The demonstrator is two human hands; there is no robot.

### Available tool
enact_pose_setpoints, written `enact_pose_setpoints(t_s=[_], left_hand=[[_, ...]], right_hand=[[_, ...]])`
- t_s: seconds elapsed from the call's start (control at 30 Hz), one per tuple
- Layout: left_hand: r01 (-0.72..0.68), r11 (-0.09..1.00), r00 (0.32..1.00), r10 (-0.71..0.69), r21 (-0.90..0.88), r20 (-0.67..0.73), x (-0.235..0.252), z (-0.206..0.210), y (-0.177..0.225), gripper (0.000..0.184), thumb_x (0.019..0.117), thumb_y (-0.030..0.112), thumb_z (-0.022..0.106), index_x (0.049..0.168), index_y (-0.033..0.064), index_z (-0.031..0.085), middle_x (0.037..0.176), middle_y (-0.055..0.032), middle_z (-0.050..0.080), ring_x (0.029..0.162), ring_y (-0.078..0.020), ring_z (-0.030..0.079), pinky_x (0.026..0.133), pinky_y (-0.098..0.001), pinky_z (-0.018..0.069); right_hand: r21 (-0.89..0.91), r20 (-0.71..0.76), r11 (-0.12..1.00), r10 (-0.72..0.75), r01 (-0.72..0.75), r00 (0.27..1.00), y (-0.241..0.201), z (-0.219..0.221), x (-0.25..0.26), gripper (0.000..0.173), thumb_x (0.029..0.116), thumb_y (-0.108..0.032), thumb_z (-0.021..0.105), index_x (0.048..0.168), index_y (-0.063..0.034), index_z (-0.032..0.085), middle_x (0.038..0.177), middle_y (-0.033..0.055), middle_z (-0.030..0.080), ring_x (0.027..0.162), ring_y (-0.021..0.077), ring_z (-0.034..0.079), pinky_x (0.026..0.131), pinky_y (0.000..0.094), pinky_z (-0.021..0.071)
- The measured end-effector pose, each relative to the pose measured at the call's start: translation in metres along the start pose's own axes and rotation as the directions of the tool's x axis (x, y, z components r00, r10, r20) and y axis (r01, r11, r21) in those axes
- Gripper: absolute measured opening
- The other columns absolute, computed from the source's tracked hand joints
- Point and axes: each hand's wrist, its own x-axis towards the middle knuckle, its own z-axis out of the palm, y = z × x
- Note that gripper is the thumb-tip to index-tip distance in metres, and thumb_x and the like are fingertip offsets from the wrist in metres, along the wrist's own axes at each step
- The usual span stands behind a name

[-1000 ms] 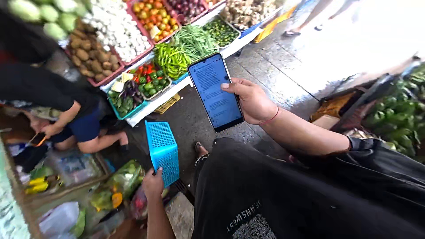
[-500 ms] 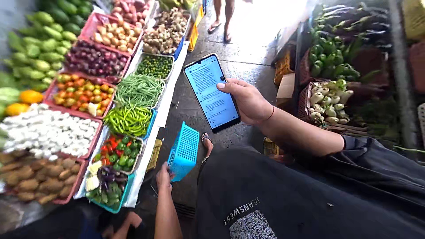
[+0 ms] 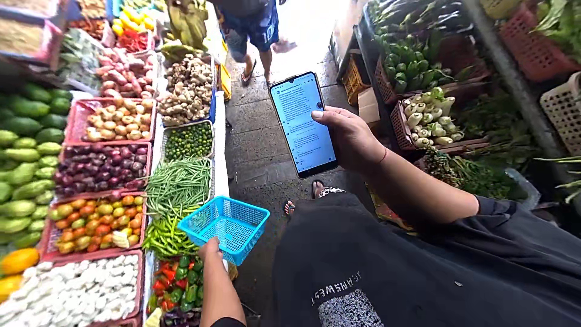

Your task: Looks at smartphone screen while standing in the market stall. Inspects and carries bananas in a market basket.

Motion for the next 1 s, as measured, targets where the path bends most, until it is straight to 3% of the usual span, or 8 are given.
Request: enact_pose_setpoints(t_s=[0.13,0.33,0.5,0.7,0.87,1.0], left_hand=[[0.006,1.000,1.000,-0.006,0.001,-0.024,-0.008,0.024,0.057,0.052,0.0895,0.011,0.071,0.134,-0.0095,0.055,0.136,-0.0317,0.055,0.121,-0.0440,0.057,0.094,-0.0626,0.0506],[-0.146,0.970,0.988,0.154,-0.192,0.029,-0.057,0.082,0.164,0.052,0.0895,0.002,0.067,0.139,-0.0052,0.052,0.136,-0.0298,0.056,0.121,-0.0431,0.057,0.095,-0.0624,0.0509],[-0.229,0.956,0.972,0.235,-0.185,0.009,-0.080,0.120,0.227,0.047,0.0901,0.003,0.067,0.136,-0.0009,0.057,0.135,-0.0267,0.059,0.123,-0.0397,0.059,0.096,-0.0599,0.0513],[-0.205,0.942,0.976,0.218,-0.264,0.021,-0.088,0.134,0.255,0.048,0.0872,-0.003,0.066,0.134,-0.0030,0.056,0.132,-0.0267,0.059,0.118,-0.0386,0.060,0.093,-0.0581,0.0523],[-0.207,0.925,0.973,0.229,-0.319,0.036,-0.082,0.133,0.253,0.051,0.0858,-0.006,0.066,0.136,-0.0023,0.055,0.132,-0.0268,0.059,0.117,-0.0387,0.060,0.091,-0.0590,0.0532],[-0.206,0.948,0.972,0.227,-0.242,0.063,-0.101,0.124,0.243,0.049,0.0913,0.003,0.066,0.139,-0.0029,0.054,0.135,-0.0295,0.057,0.120,-0.0423,0.058,0.095,-0.0617,0.0514]], right_hand=[[0.026,-0.040,0.999,-0.046,0.047,0.998,-0.021,-0.031,0.024,0.029,0.1081,-0.022,0.040,0.114,-0.0053,0.063,0.094,0.0113,0.075,0.083,0.0170,0.075,0.074,0.0356,0.0649],[0.006,-0.056,0.998,-0.060,0.060,0.997,-0.063,-0.082,0.062,0.030,0.1083,-0.022,0.039,0.112,-0.0055,0.064,0.092,0.0115,0.075,0.081,0.0176,0.075,0.073,0.0366,0.0650],[-0.027,-0.061,0.997,-0.073,0.071,0.996,-0.091,-0.113,0.086,0.030,0.1090,-0.022,0.038,0.111,-0.0067,0.064,0.092,0.0098,0.075,0.081,0.0167,0.075,0.073,0.0354,0.0647],[-0.014,-0.087,0.995,-0.103,0.103,0.991,-0.107,-0.136,0.101,0.029,0.1073,-0.022,0.039,0.113,-0.0068,0.063,0.094,0.0095,0.075,0.083,0.0164,0.075,0.074,0.0357,0.0647],[0.018,-0.137,0.990,-0.135,0.139,0.981,-0.107,-0.138,0.108,0.029,0.1078,-0.022,0.039,0.112,-0.0068,0.064,0.094,0.0101,0.076,0.083,0.0175,0.075,0.073,0.0365,0.0650],[-0.065,-0.198,0.990,-0.139,0.129,0.970,-0.107,-0.135,0.105,0.028,0.1069,-0.027,0.043,0.117,-0.0118,0.064,0.097,0.0035,0.075,0.085,0.0135,0.074,0.075,0.0357,0.0644]])
